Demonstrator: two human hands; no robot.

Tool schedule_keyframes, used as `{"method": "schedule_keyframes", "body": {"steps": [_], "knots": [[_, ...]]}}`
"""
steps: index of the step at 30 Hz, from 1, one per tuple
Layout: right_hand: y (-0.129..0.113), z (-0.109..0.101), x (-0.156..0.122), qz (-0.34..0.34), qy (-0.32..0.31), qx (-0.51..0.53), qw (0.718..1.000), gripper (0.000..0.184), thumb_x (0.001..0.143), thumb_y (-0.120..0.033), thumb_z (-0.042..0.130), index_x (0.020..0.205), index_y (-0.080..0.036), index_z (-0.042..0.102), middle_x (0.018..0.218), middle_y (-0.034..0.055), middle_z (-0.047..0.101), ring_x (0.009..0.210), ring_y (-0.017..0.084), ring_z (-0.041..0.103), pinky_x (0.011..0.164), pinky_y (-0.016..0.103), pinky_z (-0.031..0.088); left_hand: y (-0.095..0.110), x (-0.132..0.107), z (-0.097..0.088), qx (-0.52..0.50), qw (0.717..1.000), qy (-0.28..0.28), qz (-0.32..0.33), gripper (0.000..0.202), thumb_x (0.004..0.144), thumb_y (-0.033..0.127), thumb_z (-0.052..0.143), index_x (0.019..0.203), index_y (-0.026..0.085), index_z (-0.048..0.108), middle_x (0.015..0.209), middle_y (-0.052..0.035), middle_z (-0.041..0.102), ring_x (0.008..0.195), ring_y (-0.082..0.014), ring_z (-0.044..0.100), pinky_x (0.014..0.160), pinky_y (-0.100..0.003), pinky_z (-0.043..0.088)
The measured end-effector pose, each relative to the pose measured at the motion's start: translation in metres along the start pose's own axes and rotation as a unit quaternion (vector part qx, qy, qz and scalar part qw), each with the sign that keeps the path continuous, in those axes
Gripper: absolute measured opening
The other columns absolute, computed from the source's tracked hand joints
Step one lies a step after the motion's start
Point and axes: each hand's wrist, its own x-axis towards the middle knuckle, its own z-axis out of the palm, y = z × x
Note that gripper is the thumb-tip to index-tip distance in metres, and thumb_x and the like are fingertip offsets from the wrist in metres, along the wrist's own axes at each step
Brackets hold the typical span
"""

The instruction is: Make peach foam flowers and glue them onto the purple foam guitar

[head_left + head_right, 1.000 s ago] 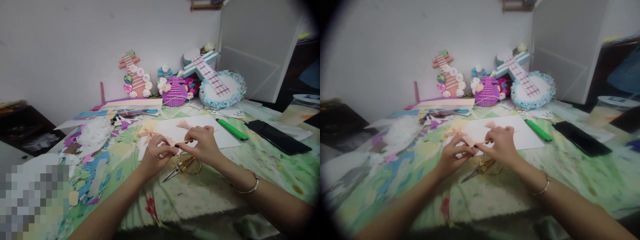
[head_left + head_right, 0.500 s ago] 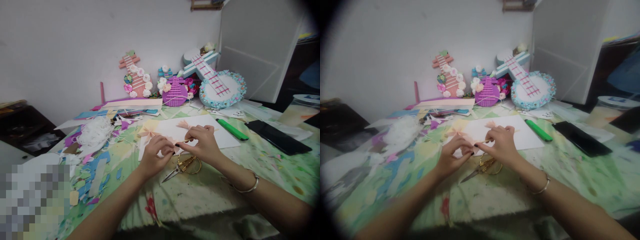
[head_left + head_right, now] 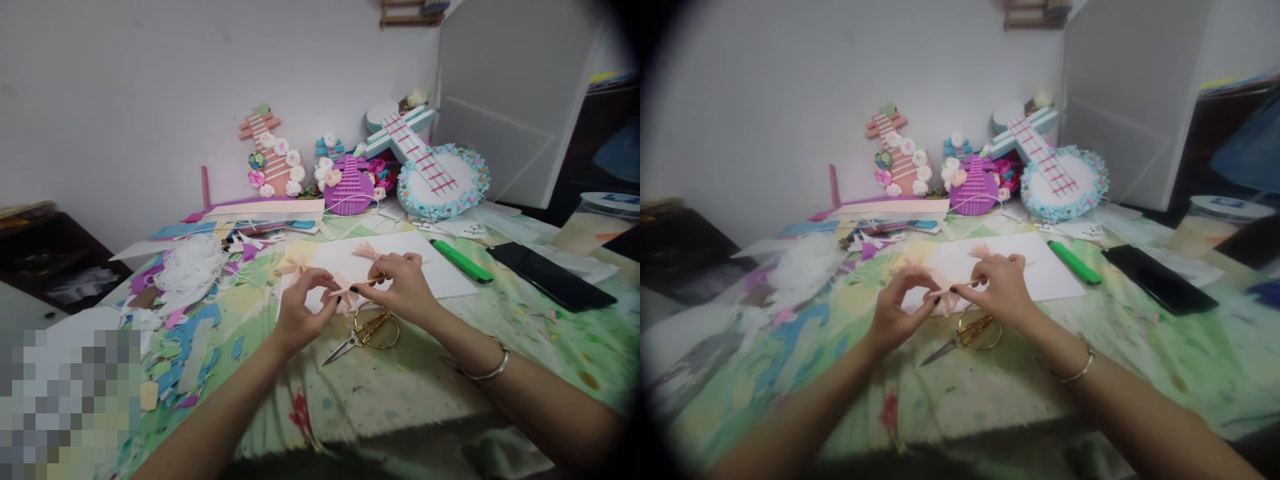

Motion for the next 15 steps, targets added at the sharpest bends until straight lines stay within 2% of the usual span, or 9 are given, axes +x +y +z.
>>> {"method": "schedule_keyframes", "body": {"steps": [4,8,15], "knots": [[0.0003,0.0015,0.0009,0.014,-0.010,0.033,0.999,0.036,0.073,-0.049,0.065,0.059,-0.017,0.057,0.065,-0.0010,0.063,0.065,0.014,0.055,0.072,0.032,0.020,0.0037,0.0024,-0.0025,0.025,0.999,-0.013,0.017,0.014,0.074,0.011,0.058,0.086,0.017,0.055,0.080,-0.0025,0.061,0.077,-0.0142,0.060,0.073,-0.027,0.047],[0.0009,0.0035,0.0013,0.024,-0.005,0.039,0.999,0.036,0.071,-0.049,0.067,0.059,-0.017,0.057,0.065,-0.0011,0.063,0.066,0.015,0.055,0.071,0.032,0.020,0.0045,0.0028,-0.0049,-0.002,1.000,-0.026,-0.011,0.004,0.079,0.017,0.056,0.083,0.016,0.057,0.079,-0.0038,0.062,0.077,-0.0148,0.059,0.075,-0.029,0.046],[0.0000,0.0036,0.0007,0.035,-0.009,0.038,0.999,0.033,0.070,-0.046,0.068,0.059,-0.017,0.057,0.068,-0.0007,0.064,0.070,0.016,0.056,0.073,0.033,0.020,0.0016,0.0033,-0.0061,-0.060,0.996,-0.035,-0.059,0.015,0.085,0.026,0.049,0.082,0.016,0.059,0.080,-0.0049,0.060,0.079,-0.0167,0.057,0.073,-0.030,0.044]]}}
